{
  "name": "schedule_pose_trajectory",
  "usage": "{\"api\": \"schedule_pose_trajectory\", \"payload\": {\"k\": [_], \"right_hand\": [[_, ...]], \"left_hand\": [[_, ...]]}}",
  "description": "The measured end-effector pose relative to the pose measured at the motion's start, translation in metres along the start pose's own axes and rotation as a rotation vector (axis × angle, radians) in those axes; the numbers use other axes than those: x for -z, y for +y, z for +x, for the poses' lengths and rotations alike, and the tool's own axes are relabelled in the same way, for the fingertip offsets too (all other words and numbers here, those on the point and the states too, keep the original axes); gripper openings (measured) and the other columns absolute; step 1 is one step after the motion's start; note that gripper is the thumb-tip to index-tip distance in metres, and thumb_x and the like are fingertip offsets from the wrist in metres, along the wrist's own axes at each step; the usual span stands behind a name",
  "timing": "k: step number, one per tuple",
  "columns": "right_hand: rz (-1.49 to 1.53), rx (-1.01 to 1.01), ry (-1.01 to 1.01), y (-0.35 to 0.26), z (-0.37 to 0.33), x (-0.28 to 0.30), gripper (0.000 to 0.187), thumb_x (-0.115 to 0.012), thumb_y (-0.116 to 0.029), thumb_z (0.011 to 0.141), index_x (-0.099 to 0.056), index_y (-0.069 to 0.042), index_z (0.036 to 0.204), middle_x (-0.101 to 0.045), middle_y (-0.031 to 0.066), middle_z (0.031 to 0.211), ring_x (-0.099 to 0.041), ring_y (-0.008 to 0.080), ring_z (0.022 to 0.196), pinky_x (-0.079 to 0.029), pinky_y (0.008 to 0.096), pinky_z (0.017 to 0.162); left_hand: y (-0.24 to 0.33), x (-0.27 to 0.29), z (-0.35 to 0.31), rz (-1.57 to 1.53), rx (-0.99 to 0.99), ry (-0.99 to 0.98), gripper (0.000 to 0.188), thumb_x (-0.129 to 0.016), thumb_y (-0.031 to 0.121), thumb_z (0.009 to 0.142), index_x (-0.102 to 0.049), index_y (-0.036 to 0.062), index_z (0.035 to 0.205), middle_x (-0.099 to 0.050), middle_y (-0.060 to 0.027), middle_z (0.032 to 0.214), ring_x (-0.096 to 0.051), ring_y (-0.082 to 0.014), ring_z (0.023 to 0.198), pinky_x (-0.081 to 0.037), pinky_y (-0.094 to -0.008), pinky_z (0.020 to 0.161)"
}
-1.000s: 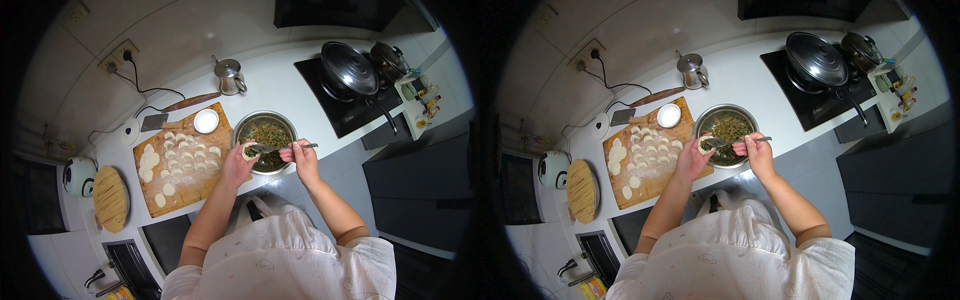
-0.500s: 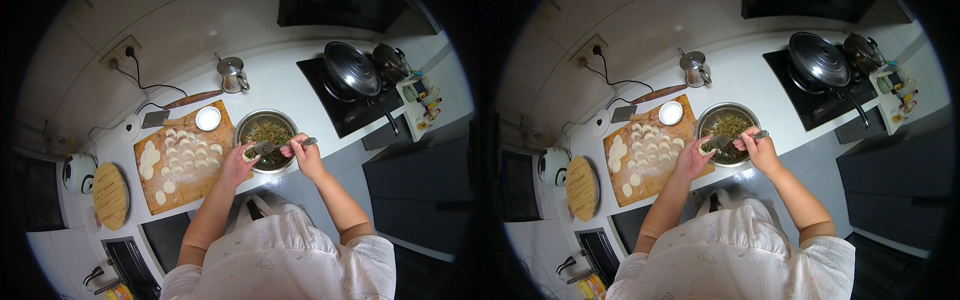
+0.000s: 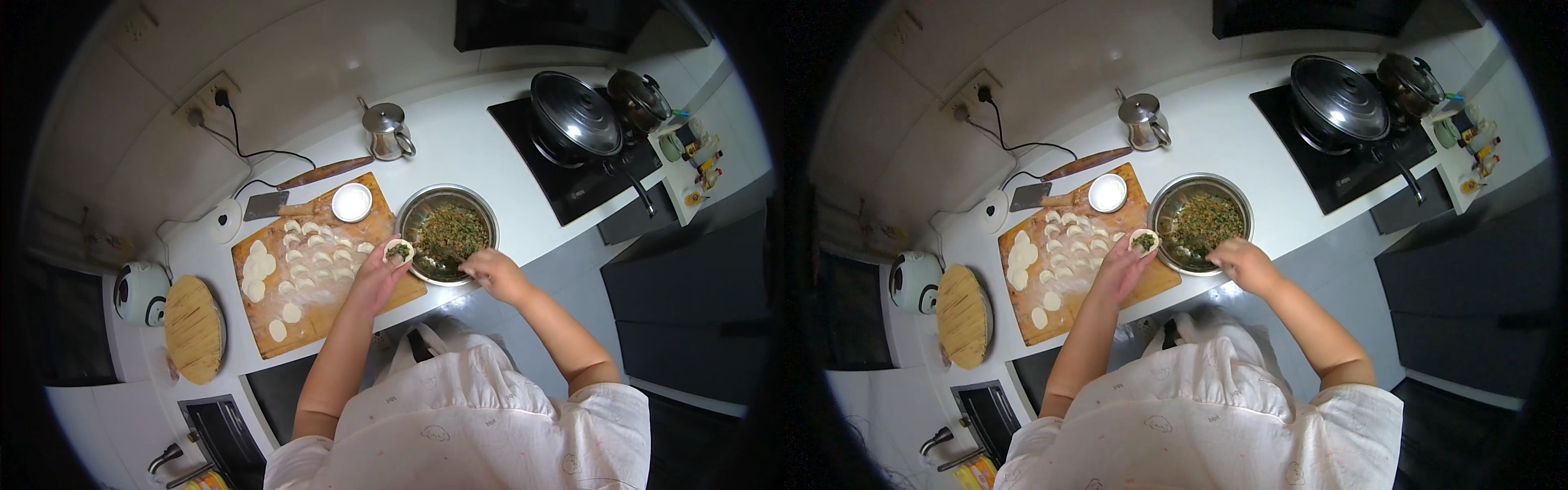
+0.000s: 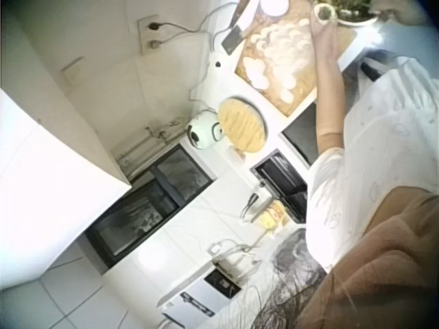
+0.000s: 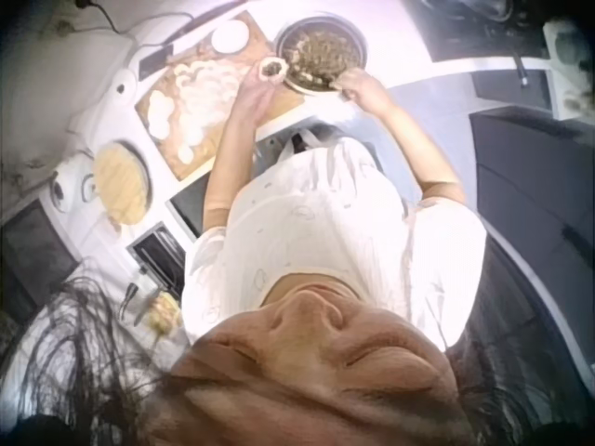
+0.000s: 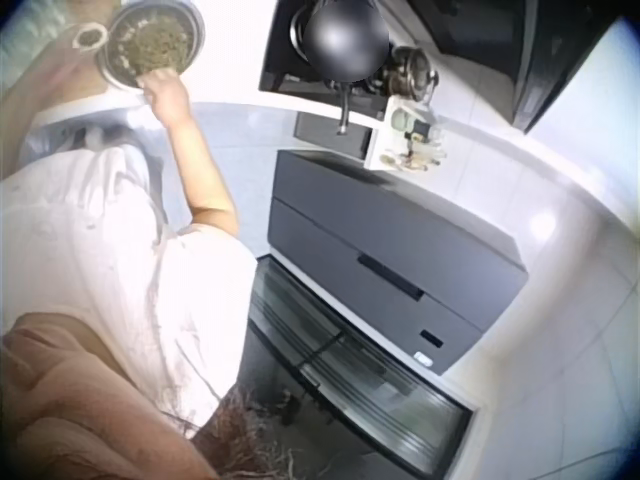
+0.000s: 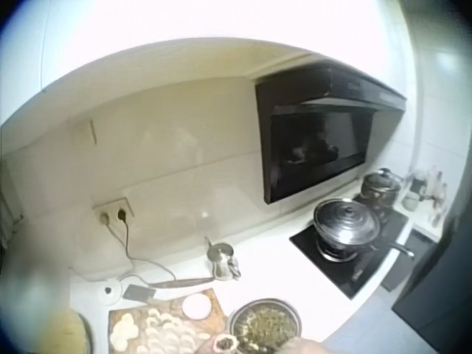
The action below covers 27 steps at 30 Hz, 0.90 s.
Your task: The person assembles dumplings by placing a spoonful of green filling onto round dough wrappers and folding them shut. They repeat this process, placing the finished dumplings on a wooden board next to the remaining wrappers.
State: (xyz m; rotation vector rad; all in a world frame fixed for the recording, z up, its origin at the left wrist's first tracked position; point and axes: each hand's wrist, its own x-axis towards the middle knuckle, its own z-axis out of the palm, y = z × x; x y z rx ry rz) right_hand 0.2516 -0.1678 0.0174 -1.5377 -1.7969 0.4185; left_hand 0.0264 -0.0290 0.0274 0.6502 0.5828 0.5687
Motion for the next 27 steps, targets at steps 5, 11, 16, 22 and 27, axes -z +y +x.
{"api": "schedule_pose_trajectory", "payload": {"k": [5,11,16,22,27], "right_hand": [[-0.241,0.057,-0.089,0.011,-0.022,-0.016,0.025,-0.062,-0.008,0.071,-0.066,-0.016,0.093,-0.059,0.0033,0.089,-0.055,0.0227,0.084,-0.048,0.0334,0.07],[-0.323,0.01,-0.151,0.009,-0.031,-0.019,0.033,-0.055,-0.006,0.071,-0.065,-0.018,0.1,-0.057,0.005,0.103,-0.053,0.0234,0.095,-0.047,0.0333,0.079],[-0.392,-0.057,-0.166,0.0,-0.03,-0.003,0.037,-0.052,-0.002,0.071,-0.063,-0.016,0.103,-0.058,0.0063,0.104,-0.053,0.0245,0.098,-0.046,0.0332,0.083],[-0.217,-0.083,0.078,-0.057,0.016,0.005,0.039,-0.059,0.001,0.067,-0.062,-0.01,0.104,-0.059,0.0085,0.102,-0.052,0.0277,0.098,-0.045,0.0344,0.083],[0.439,-0.22,0.224,-0.109,0.052,-0.03,0.038,-0.069,-0.008,0.073,-0.059,-0.005,0.109,-0.059,0.0097,0.099,-0.054,0.0205,0.095,-0.046,0.0299,0.079]], "left_hand": [[0.012,-0.008,-0.009,0.271,-0.043,-0.004,0.065,-0.055,-0.014,0.073,-0.033,0.0052,0.13,-0.052,-0.0084,0.113,-0.053,-0.0178,0.107,-0.045,-0.0254,0.087],[0.023,-0.017,-0.014,0.348,-0.116,0.011,0.053,-0.054,-0.014,0.075,-0.038,0.0032,0.123,-0.054,-0.0085,0.109,-0.057,-0.0182,0.1,-0.048,-0.0257,0.083],[0.036,-0.015,-0.022,0.387,-0.072,-0.045,0.041,-0.058,-0.008,0.077,-0.045,-0.0008,0.115,-0.056,-0.008,0.107,-0.057,-0.0159,0.097,-0.046,-0.0266,0.086],[0.056,-0.022,-0.039,0.461,-0.106,-0.083,0.039,-0.059,-0.005,0.079,-0.048,-0.0023,0.116,-0.057,-0.0075,0.106,-0.056,-0.0132,0.095,-0.046,-0.0246,0.083],[0.067,-0.025,-0.049,0.448,-0.14,-0.161,0.036,-0.058,0.001,0.082,-0.047,-0.0028,0.117,-0.058,-0.0085,0.104,-0.057,-0.013,0.087,-0.047,-0.0232,0.075]]}}
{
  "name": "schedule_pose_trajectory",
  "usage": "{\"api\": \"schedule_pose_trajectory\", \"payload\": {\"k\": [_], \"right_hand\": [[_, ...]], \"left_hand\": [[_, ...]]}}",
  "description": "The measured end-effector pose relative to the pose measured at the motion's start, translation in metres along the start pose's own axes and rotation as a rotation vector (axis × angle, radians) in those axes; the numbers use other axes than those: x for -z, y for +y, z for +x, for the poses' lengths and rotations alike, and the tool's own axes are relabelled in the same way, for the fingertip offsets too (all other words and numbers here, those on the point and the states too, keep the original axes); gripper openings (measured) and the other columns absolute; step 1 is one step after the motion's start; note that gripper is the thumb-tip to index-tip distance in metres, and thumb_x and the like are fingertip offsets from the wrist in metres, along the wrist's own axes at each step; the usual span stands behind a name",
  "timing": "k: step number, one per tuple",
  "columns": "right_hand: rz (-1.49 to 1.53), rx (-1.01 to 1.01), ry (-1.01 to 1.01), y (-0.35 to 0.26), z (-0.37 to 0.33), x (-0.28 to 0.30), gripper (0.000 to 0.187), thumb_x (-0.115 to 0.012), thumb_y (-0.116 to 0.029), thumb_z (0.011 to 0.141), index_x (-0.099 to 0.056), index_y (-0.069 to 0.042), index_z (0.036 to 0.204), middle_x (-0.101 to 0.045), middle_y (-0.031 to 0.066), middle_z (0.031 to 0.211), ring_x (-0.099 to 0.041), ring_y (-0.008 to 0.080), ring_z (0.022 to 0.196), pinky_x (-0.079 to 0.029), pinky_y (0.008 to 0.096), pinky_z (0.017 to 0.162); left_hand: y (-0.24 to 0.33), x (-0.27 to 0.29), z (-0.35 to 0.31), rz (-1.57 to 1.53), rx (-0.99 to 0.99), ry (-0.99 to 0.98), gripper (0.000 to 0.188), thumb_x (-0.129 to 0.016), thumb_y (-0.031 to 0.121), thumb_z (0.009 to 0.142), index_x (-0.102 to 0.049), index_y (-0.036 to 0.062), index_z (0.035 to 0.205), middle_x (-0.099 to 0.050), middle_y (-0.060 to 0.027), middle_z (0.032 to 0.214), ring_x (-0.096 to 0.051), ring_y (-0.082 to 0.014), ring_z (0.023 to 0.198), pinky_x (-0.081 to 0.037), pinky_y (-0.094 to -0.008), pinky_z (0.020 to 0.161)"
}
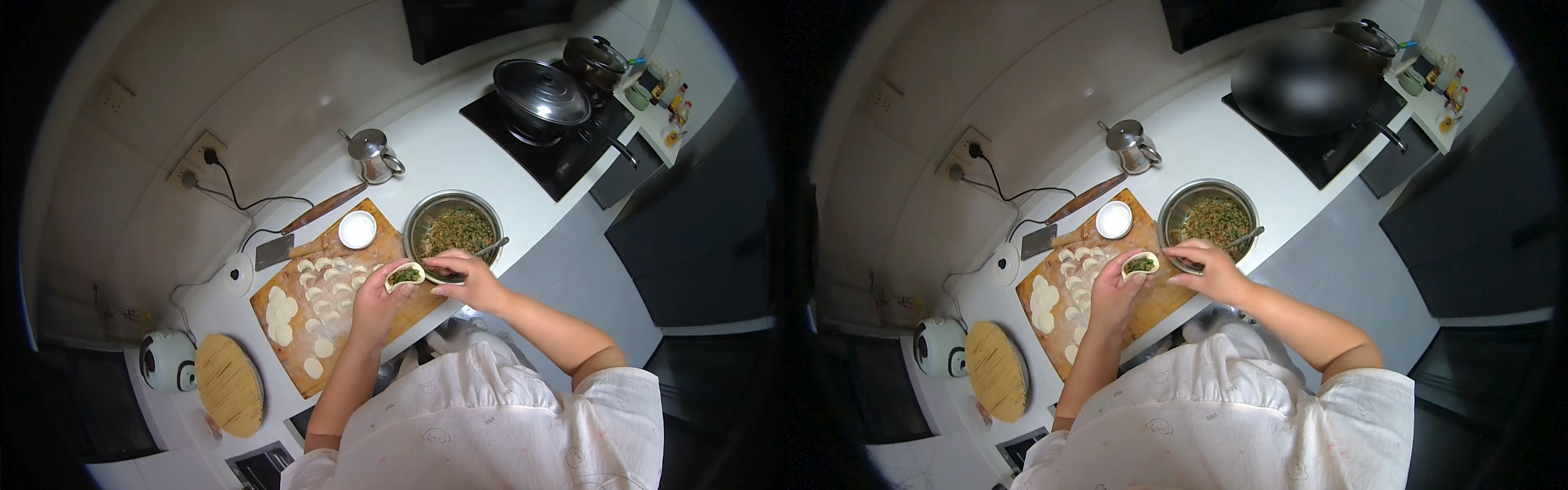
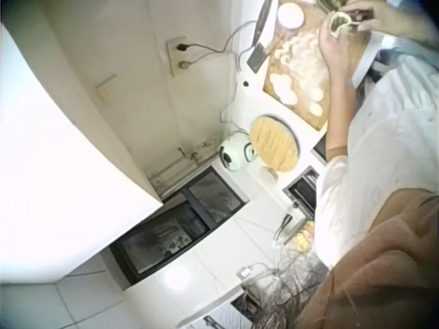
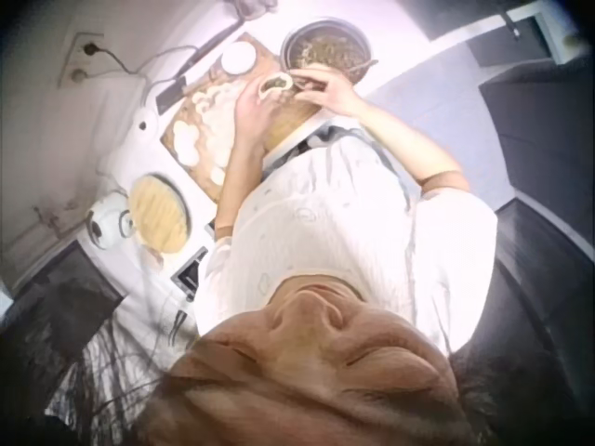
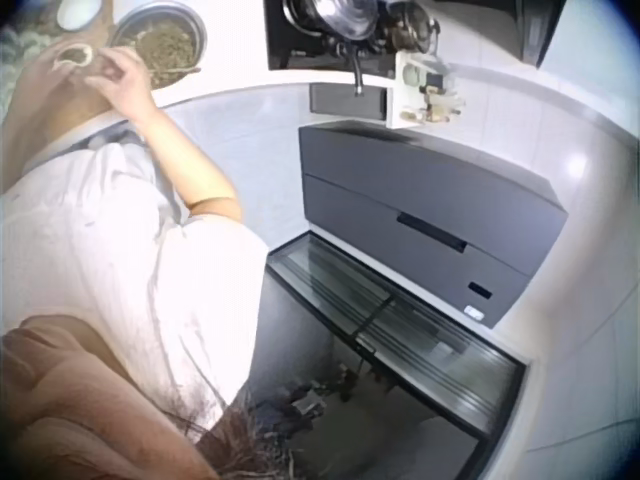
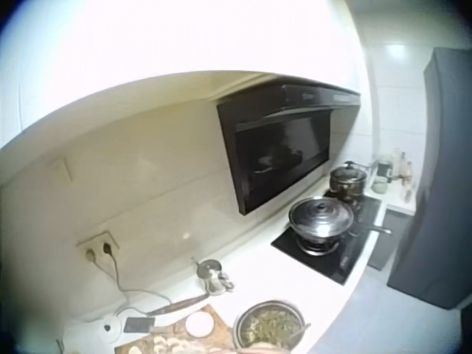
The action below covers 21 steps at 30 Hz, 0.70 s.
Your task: The person assembles dumplings by placing a spoonful of green filling onto round dough wrappers and folding them shut. They repeat this process, placing the finished dumplings on a wooden board next to the remaining wrappers.
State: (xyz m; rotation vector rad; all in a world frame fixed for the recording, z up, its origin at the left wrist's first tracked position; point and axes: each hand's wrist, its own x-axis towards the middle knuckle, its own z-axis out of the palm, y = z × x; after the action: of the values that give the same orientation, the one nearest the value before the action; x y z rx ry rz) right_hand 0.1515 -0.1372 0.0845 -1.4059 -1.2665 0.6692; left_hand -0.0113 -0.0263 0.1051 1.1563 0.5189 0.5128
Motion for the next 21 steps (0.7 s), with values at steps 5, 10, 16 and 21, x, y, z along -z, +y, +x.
{"api": "schedule_pose_trajectory", "payload": {"k": [5,10,16,21], "right_hand": [[0.815,-0.17,0.127,-0.022,0.004,-0.041,0.026,-0.059,0.001,0.082,-0.054,0.002,0.107,-0.059,0.0088,0.095,-0.058,0.0134,0.083,-0.048,0.0243,0.076],[0.908,-0.192,0.21,-0.034,0.004,-0.05,0.018,-0.054,0.003,0.084,-0.053,0.004,0.102,-0.06,0.0095,0.092,-0.059,0.014,0.08,-0.048,0.0249,0.076],[0.827,-0.197,0.263,-0.041,0.004,-0.047,0.018,-0.056,0.001,0.083,-0.057,0.004,0.101,-0.06,0.0077,0.091,-0.059,0.013,0.082,-0.048,0.0243,0.074],[0.785,-0.197,0.298,-0.04,0.004,-0.046,0.014,-0.057,0.001,0.082,-0.061,0.004,0.095,-0.059,0.0076,0.089,-0.058,0.0134,0.079,-0.047,0.0237,0.071]], "left_hand": [[0.003,0.001,-0.006,-0.056,-0.099,-0.068,0.033,-0.057,0.002,0.083,-0.049,-0.003,0.114,-0.058,-0.0102,0.104,-0.056,-0.0128,0.084,-0.046,-0.0237,0.074],[0.007,-0.001,-0.008,-0.057,-0.133,-0.085,0.029,-0.056,0.001,0.084,-0.05,-0.0036,0.112,-0.058,-0.0125,0.103,-0.057,-0.0139,0.083,-0.047,-0.0242,0.073],[0.009,-0.002,-0.009,-0.106,-0.149,-0.053,0.026,-0.054,0.0,0.085,-0.051,-0.0037,0.11,-0.059,-0.0128,0.1,-0.058,-0.0151,0.083,-0.047,-0.0249,0.074],[0.007,0.0,-0.01,-0.191,-0.161,-0.081,0.024,-0.054,0.001,0.085,-0.052,-0.0032,0.109,-0.059,-0.0123,0.099,-0.058,-0.0162,0.086,-0.048,-0.0265,0.075]]}}
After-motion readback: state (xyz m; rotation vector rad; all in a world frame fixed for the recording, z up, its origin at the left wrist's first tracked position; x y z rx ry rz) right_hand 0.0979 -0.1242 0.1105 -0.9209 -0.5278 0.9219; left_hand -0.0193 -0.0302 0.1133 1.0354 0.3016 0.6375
